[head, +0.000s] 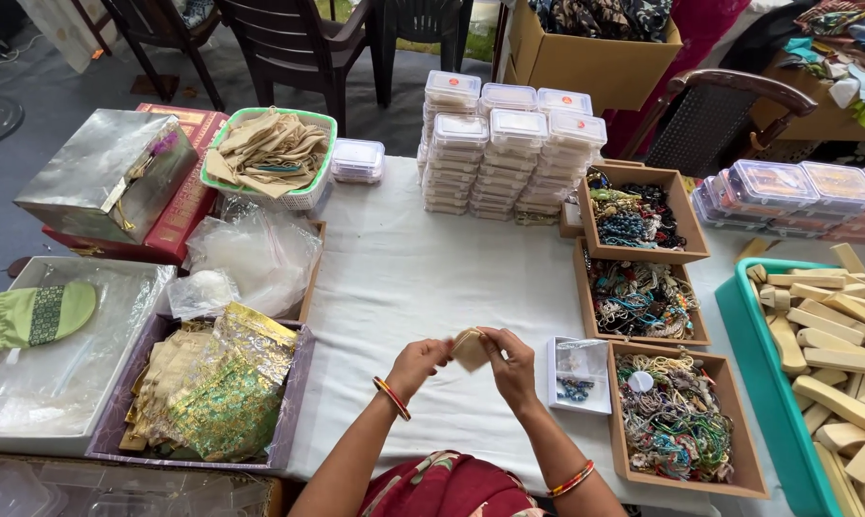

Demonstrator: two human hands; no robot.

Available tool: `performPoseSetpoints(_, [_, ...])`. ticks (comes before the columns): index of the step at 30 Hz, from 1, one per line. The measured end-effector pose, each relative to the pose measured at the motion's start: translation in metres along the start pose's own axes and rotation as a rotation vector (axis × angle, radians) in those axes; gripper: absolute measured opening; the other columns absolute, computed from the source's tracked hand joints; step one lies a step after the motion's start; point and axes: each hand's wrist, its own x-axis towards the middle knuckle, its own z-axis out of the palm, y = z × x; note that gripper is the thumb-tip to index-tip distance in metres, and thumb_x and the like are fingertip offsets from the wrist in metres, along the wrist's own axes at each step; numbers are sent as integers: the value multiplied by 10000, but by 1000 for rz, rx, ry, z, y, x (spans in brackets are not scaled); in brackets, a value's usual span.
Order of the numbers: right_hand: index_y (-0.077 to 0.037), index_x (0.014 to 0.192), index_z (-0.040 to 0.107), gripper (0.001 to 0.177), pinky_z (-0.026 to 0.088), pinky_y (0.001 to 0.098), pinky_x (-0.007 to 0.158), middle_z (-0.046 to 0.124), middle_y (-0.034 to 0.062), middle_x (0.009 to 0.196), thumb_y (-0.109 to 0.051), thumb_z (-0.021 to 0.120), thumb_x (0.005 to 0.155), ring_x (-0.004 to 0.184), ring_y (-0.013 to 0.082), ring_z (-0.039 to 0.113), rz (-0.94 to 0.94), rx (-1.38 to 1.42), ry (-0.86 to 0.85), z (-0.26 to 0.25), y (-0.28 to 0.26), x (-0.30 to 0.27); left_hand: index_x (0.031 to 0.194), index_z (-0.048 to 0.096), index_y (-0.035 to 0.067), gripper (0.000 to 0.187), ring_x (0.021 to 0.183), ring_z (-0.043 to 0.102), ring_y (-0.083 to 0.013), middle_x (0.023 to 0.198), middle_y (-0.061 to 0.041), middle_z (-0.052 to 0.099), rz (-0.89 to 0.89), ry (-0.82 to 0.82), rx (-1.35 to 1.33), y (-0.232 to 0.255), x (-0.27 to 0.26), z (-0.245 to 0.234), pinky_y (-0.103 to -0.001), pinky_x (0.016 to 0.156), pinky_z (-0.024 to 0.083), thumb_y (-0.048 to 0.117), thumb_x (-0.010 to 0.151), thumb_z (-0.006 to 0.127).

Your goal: The person arranges a beaded necklace on a white tablecloth, then places it into a small plastic bag. They fold a beige paper pouch and place the bagged necklace inside, followed by a clear plastic lid. The person repeats the process with a second necklace, arranging it on the table, bagging it, and placing it into another paper pouch.

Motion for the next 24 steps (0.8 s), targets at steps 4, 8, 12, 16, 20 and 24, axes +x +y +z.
performPoseSetpoints(4, [-75, 1084, 794, 179, 554, 296, 710, 772, 36, 892, -164, 693, 966, 814, 130, 683, 259, 265, -35, 7, 23, 0, 899, 751, 105, 348, 817, 602, -156, 919, -75, 662, 144, 36, 646, 67, -41, 7, -339, 758, 524, 438, 827, 821])
performPoseSetpoints(8, [-47, 1025, 759, 180, 535, 240, 735, 743, 33, 873, -196, 724, 929, 807, 101, 653, 441, 616, -73, 3, 5, 8, 815, 666, 51, 339, 768, 626, -156, 870, -65, 665, 338, 63, 430, 51, -33, 10, -338, 674, 543, 344, 812, 836])
performPoseSetpoints(12, [-82, 915, 688, 147, 515, 256, 701, 693, -4, 803, -212, 741, 874, 762, 96, 632, 507, 600, -164, -3, -1, 17, 933, 570, 78, 397, 748, 717, -145, 853, -56, 729, 231, -38, 235, 68, -44, 14, -305, 652, 578, 296, 760, 853])
performPoseSetpoints(16, [-35, 836, 674, 247, 468, 308, 642, 655, 39, 734, -243, 743, 949, 692, 142, 569, 580, 562, -180, 9, 59, 11, 1067, 477, 146, 470, 751, 711, -161, 840, -67, 726, 167, -76, 170, 72, -44, 17, -292, 653, 553, 268, 784, 832])
performPoseSetpoints(20, [-35, 930, 667, 327, 469, 292, 713, 651, 55, 855, -346, 663, 1029, 786, 123, 549, 515, 429, -27, 13, 49, 9, 1064, 588, 104, 295, 786, 731, -211, 902, -99, 749, 251, 81, 433, 37, -24, 14, -335, 667, 566, 250, 895, 781])
performPoseSetpoints(24, [-78, 1160, 619, 359, 536, 318, 784, 675, 78, 1004, -388, 624, 980, 885, 149, 632, 608, 414, -34, 21, 24, -2, 1300, 579, 102, 441, 841, 744, -293, 949, -122, 767, 373, 418, 648, 52, -38, 11, -379, 706, 575, 179, 893, 732])
